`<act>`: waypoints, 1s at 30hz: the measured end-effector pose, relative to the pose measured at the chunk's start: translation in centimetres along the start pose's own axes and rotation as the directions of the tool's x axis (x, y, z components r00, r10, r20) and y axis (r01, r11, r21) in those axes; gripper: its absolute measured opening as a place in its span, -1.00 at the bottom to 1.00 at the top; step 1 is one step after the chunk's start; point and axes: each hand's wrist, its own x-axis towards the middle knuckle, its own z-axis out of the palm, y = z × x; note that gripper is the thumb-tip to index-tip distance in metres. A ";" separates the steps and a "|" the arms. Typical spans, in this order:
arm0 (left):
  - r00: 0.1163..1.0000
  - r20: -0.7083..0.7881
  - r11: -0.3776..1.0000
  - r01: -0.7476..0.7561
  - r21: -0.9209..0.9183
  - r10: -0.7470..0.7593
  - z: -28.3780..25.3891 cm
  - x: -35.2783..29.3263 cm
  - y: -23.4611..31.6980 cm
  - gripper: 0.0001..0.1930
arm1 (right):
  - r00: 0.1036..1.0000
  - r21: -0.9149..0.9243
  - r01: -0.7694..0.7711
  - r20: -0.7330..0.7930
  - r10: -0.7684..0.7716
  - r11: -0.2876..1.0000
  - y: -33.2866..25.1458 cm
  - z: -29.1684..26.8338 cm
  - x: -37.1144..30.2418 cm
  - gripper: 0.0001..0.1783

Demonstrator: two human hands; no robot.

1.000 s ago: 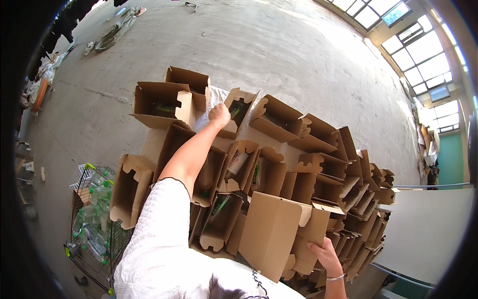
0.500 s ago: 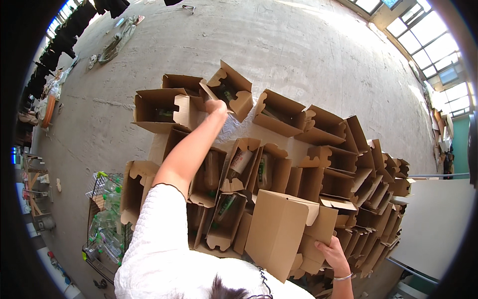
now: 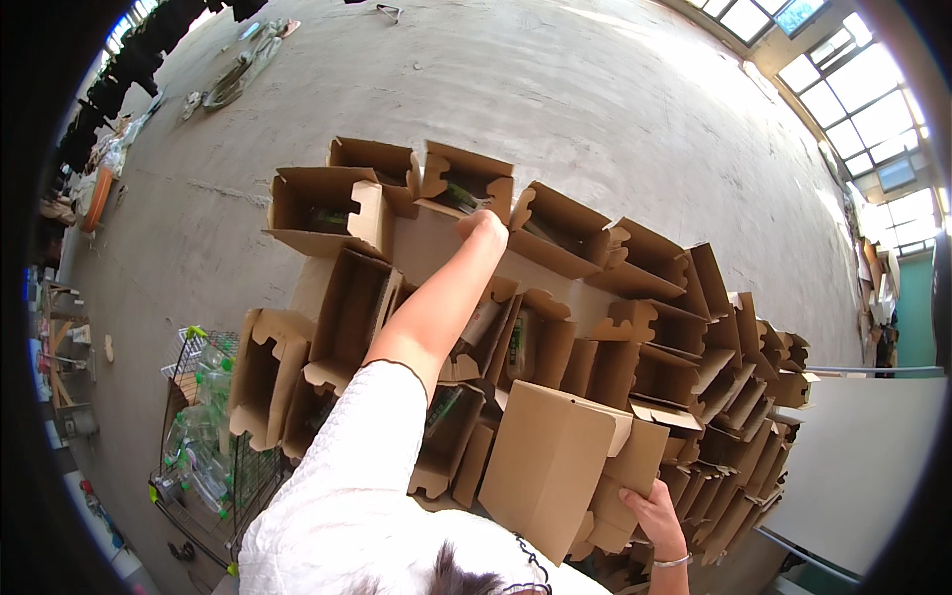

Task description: The person picks up plastic bottles from a shopping cart and places them into cardboard boxes on a large table, arranging the boxes and bottles one by one.

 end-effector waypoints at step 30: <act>0.222 0.579 0.296 -0.955 -0.034 0.784 -25.4 -8.4 3.0 -0.57 | 0.999 -0.007 -0.030 -0.015 0.029 1.000 0.2 0.8 -0.8 -0.99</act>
